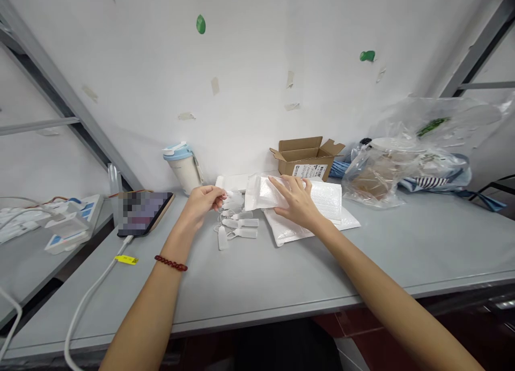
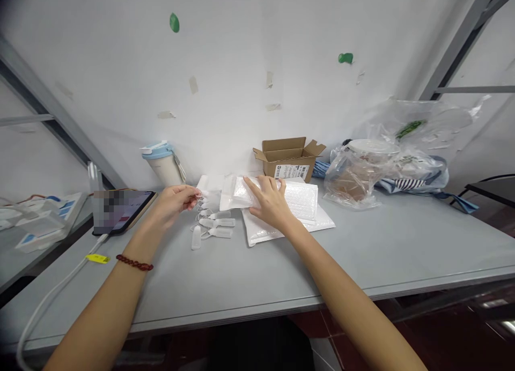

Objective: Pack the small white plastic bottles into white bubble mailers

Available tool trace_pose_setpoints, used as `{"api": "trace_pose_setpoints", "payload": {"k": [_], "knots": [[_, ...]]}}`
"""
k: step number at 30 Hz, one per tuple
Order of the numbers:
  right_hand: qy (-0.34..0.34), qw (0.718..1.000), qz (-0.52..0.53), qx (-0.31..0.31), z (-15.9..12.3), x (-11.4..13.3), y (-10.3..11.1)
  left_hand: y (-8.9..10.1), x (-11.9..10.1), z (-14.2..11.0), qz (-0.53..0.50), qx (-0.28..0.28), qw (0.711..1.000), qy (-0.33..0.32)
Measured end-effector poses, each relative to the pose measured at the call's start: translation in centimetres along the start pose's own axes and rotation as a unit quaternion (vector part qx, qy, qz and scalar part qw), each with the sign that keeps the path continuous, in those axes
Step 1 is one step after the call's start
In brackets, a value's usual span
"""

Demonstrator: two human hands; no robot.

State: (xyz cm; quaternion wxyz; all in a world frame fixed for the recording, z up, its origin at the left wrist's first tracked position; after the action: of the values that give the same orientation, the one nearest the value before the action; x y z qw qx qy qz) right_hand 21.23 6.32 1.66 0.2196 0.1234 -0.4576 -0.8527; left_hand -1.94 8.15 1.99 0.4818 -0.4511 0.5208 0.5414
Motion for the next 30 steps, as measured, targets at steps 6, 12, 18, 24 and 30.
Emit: {"api": "trace_pose_setpoints", "payload": {"k": [6, 12, 18, 24, 30], "knots": [[0.0, 1.0, 0.011, 0.009, 0.0, 0.1, -0.2, -0.2, -0.5, 0.1, -0.122, -0.004, 0.992, -0.037], [-0.011, 0.999, 0.026, 0.022, 0.0, -0.1, -0.3, -0.7, -1.4, -0.4, -0.152, 0.006, 0.986, -0.061], [0.0, 0.998, 0.056, 0.005, 0.0, 0.4, -0.1, -3.5, 0.3, -0.6, -0.081, 0.052, 0.995, -0.002], [0.013, 0.999, 0.042, -0.001, -0.1, 1.0, -0.1, -5.5, 1.0, -1.0, 0.091, 0.016, 0.995, -0.047], [0.02, 0.998, 0.056, -0.016, -0.1, 1.2, 0.1, -5.1, 0.4, -0.8, 0.132, 0.009, 0.987, -0.088]]}}
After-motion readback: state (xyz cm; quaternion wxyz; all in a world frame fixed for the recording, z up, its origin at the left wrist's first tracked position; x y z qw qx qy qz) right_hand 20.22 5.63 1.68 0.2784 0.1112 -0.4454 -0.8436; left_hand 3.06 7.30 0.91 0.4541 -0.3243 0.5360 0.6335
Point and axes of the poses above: each hand's wrist, its own z-axis towards the middle knuckle, its own y-axis out of the back of the hand, x = y × z, the point moved 7 cm from there along z, towards the middle knuckle, and after that the axes turned 4 degrees about x, right-handed, at the moved point
